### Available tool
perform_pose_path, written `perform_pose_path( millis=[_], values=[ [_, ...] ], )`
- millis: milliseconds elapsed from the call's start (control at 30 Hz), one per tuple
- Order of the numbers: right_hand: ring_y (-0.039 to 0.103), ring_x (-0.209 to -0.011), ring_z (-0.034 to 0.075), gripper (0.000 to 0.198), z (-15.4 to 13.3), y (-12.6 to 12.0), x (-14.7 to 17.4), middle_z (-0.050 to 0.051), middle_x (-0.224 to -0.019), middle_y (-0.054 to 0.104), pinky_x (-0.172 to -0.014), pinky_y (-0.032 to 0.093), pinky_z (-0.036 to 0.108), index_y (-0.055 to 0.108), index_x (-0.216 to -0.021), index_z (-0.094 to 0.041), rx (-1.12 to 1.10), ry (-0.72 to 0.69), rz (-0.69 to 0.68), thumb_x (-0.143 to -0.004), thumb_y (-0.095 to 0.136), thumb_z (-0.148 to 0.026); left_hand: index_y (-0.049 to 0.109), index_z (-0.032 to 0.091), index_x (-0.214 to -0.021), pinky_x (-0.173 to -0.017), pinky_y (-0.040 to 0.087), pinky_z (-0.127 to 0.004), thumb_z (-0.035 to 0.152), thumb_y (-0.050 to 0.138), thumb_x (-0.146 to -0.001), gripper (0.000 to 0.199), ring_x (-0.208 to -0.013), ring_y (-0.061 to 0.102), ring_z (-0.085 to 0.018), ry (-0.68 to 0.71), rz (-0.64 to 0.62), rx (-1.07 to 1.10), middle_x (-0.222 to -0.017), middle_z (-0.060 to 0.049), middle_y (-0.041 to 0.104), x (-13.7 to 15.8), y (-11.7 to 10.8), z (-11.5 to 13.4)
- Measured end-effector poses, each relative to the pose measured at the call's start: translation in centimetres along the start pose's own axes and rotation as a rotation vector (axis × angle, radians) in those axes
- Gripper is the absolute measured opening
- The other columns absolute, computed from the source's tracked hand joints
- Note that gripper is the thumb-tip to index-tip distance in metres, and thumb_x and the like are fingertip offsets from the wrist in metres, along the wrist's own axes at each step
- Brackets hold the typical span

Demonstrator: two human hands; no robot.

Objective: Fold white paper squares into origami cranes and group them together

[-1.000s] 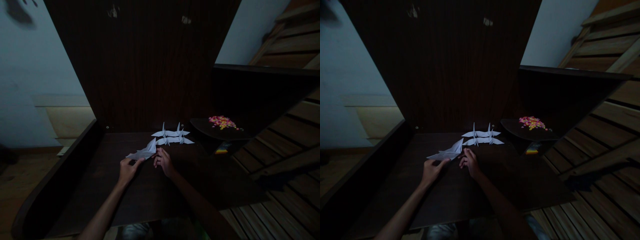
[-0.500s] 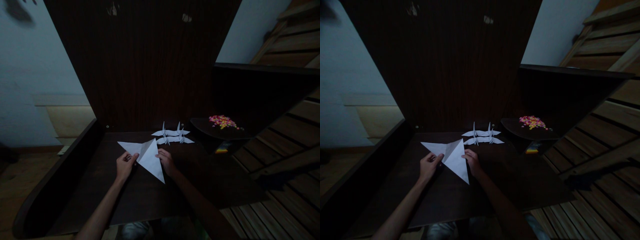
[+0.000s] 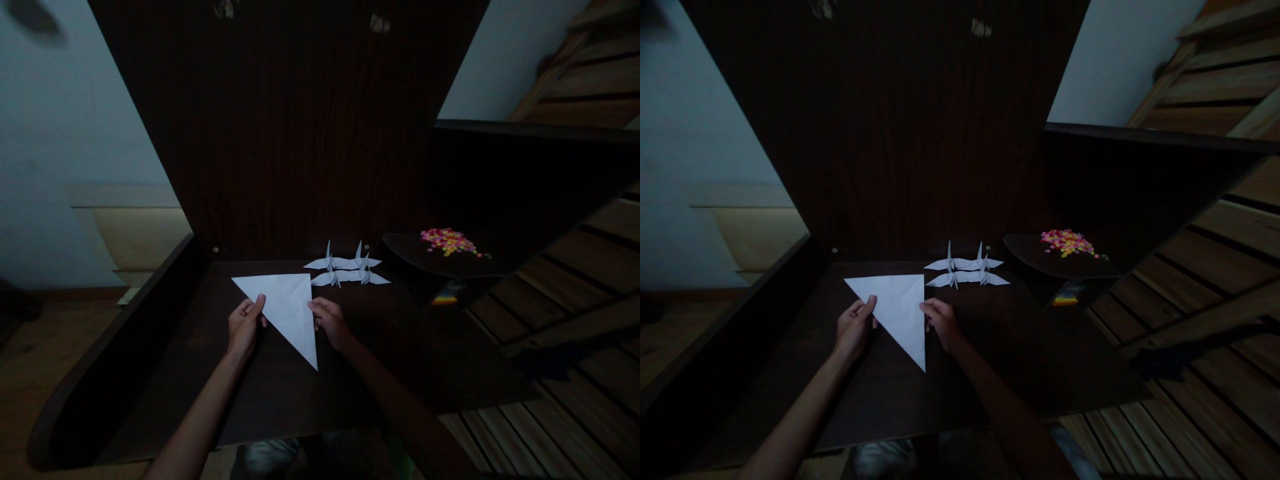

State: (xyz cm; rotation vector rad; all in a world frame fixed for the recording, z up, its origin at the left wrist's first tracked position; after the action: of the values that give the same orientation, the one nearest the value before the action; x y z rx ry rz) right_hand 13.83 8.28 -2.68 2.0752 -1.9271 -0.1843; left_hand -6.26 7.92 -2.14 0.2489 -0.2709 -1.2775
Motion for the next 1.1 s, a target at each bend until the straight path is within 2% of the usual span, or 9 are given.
perform_pose_path(
  millis=[167, 267, 367, 500, 633, 767, 867, 1000, 1100],
  values=[
    [0.05, -0.056, 0.012, 0.025, -0.8, -0.9, 0.0, -0.002, -0.062, 0.058, -0.05, 0.038, 0.022, 0.06, -0.068, -0.018, -0.005, -0.121, 0.134, -0.065, 0.07, -0.041, 0.046, 0.019, -0.081, -0.042, 0.046, -0.018, 0.036, 0.083, -0.056, 0.047, -0.051, 0.062, -0.012, -0.057, -0.007, 0.026, -0.064, 0.004, 0.062, 0.2, 0.5, -0.1],
    [0.049, -0.057, 0.012, 0.025, -1.3, -1.1, 0.1, -0.003, -0.061, 0.056, -0.051, 0.037, 0.022, 0.058, -0.066, -0.019, 0.007, -0.184, 0.177, -0.063, 0.072, -0.04, 0.043, 0.019, -0.076, -0.05, 0.053, -0.023, 0.035, 0.083, -0.056, 0.048, -0.06, 0.068, -0.017, -0.11, -0.035, 0.013, -0.067, 0.003, 0.063, 0.4, 0.9, -0.4],
    [0.051, -0.06, 0.013, 0.026, -1.6, -0.8, 0.3, -0.003, -0.061, 0.055, -0.056, 0.04, 0.023, 0.056, -0.064, -0.019, 0.063, -0.249, 0.139, -0.063, 0.073, -0.039, 0.05, 0.016, -0.078, -0.064, 0.057, -0.033, 0.039, 0.08, -0.061, 0.041, -0.071, 0.07, -0.022, -0.187, -0.173, 0.004, -0.08, -0.005, 0.068, 0.9, 1.9, -0.8],
    [0.051, -0.059, 0.013, 0.027, -1.6, 0.2, 0.5, -0.002, -0.06, 0.054, -0.057, 0.041, 0.024, 0.056, -0.059, -0.019, 0.157, -0.307, 0.009, -0.063, 0.074, -0.039, 0.055, 0.018, -0.102, -0.083, 0.053, -0.042, 0.039, 0.077, -0.066, 0.047, -0.092, 0.067, -0.024, -0.239, -0.409, 0.08, -0.111, -0.011, 0.064, 2.2, 3.4, -0.8],
    [0.055, -0.065, 0.014, 0.029, -1.2, 1.0, 0.7, 0.001, -0.068, 0.057, -0.06, 0.043, 0.026, 0.059, -0.053, -0.018, 0.191, -0.359, -0.109, -0.06, 0.077, -0.039, 0.052, 0.025, -0.118, -0.083, 0.053, -0.042, 0.034, 0.081, -0.062, 0.063, -0.103, 0.062, -0.027, -0.235, -0.551, 0.098, -0.125, -0.012, 0.056, 3.2, 4.0, -0.8],
    [0.062, -0.08, 0.02, 0.024, -0.9, 1.3, 0.9, 0.006, -0.085, 0.066, -0.068, 0.05, 0.032, 0.064, -0.057, -0.019, 0.206, -0.346, -0.183, -0.062, 0.077, -0.038, 0.053, 0.018, -0.122, -0.08, 0.052, -0.033, 0.033, 0.085, -0.054, 0.075, -0.096, 0.063, -0.027, -0.173, -0.447, -0.022, -0.109, -0.012, 0.065, 2.9, 3.3, -1.0],
    [0.063, -0.086, 0.022, 0.019, -1.0, 1.2, 0.9, 0.007, -0.088, 0.068, -0.075, 0.05, 0.036, 0.067, -0.062, -0.02, 0.193, -0.337, -0.172, -0.064, 0.077, -0.035, 0.05, 0.021, -0.127, -0.079, 0.052, -0.03, 0.026, 0.084, -0.054, 0.08, -0.099, 0.062, -0.025, -0.081, -0.354, -0.095, -0.113, -0.01, 0.064, 2.2, 2.9, -0.6],
    [0.062, -0.076, 0.02, 0.017, -1.8, -0.6, 0.6, 0.005, -0.079, 0.067, -0.071, 0.048, 0.032, 0.064, -0.063, -0.02, 0.151, -0.38, 0.053, -0.063, 0.076, -0.033, 0.06, 0.018, -0.115, -0.066, 0.052, -0.026, 0.029, 0.081, -0.057, 0.062, -0.079, 0.066, -0.02, -0.04, -0.19, -0.12, -0.099, -0.007, 0.069, 1.0, 1.7, -0.3],
    [0.057, -0.066, 0.015, 0.018, -2.4, -2.4, 0.3, 0.0, -0.067, 0.061, -0.065, 0.045, 0.028, 0.061, -0.065, -0.02, 0.07, -0.42, 0.233, -0.064, 0.074, -0.032, 0.065, 0.014, -0.107, -0.053, 0.047, -0.022, 0.032, 0.079, -0.058, 0.054, -0.058, 0.062, -0.015, -0.02, -0.075, -0.154, -0.078, -0.003, 0.07, 0.2, 0.3, -0.1]
  ],
)
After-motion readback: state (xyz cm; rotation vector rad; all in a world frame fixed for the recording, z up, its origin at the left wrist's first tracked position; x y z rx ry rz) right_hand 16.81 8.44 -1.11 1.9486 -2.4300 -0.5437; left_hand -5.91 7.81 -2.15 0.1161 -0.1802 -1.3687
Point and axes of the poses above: each hand's wrist, its own x-axis away from the middle knuckle, its own y-axis out of the palm, z = x × y, the point moved 6 cm from there along -x, towards the middle knuckle
